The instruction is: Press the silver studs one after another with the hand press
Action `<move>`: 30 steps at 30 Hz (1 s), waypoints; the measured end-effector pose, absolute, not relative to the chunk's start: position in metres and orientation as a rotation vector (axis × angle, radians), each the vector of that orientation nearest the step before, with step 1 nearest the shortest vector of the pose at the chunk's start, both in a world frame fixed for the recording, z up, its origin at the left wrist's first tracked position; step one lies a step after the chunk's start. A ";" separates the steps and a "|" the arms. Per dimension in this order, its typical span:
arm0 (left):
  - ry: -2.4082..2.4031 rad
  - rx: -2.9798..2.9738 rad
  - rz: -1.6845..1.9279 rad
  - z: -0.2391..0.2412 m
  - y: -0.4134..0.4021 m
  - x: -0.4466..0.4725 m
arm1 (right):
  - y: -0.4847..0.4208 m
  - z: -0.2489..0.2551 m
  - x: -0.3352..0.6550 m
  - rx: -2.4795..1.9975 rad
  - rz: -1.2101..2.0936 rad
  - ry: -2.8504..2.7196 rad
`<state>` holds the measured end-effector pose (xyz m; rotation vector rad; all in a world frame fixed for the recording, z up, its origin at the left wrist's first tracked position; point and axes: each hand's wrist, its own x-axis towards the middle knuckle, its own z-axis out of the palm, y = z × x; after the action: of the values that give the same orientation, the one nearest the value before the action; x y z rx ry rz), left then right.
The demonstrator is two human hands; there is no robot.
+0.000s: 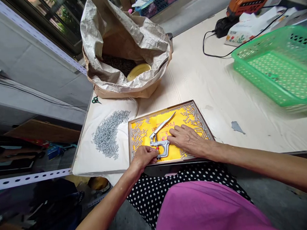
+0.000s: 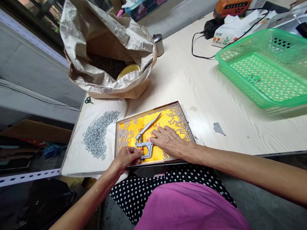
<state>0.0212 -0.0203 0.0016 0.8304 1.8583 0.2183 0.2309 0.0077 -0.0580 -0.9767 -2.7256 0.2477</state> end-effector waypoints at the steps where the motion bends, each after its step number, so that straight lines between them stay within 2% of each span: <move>1: 1.862 0.826 0.218 0.001 -0.020 0.021 | 0.010 -0.056 0.232 -0.978 0.262 -2.733; 6: 1.875 0.846 0.218 -0.001 -0.021 0.020 | 0.033 -0.047 0.240 -0.989 0.254 -2.645; 16: 1.878 0.901 0.173 0.000 -0.022 0.021 | 0.053 -0.032 0.235 -1.076 0.206 -2.835; 20: 1.940 1.360 0.042 0.001 -0.031 0.021 | 0.046 -0.035 0.237 -1.062 0.251 -2.803; 25: 1.784 2.251 0.212 -0.004 -0.025 0.033 | 0.042 -0.027 0.232 -1.015 0.359 -2.755; 30: 1.615 2.376 0.008 -0.009 0.007 0.044 | 0.048 -0.031 0.221 -0.983 0.343 -2.729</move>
<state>0.0445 0.0067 -0.0086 2.3763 1.6148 0.0084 0.2209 0.0481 -0.0310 -0.9835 -2.7291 0.3433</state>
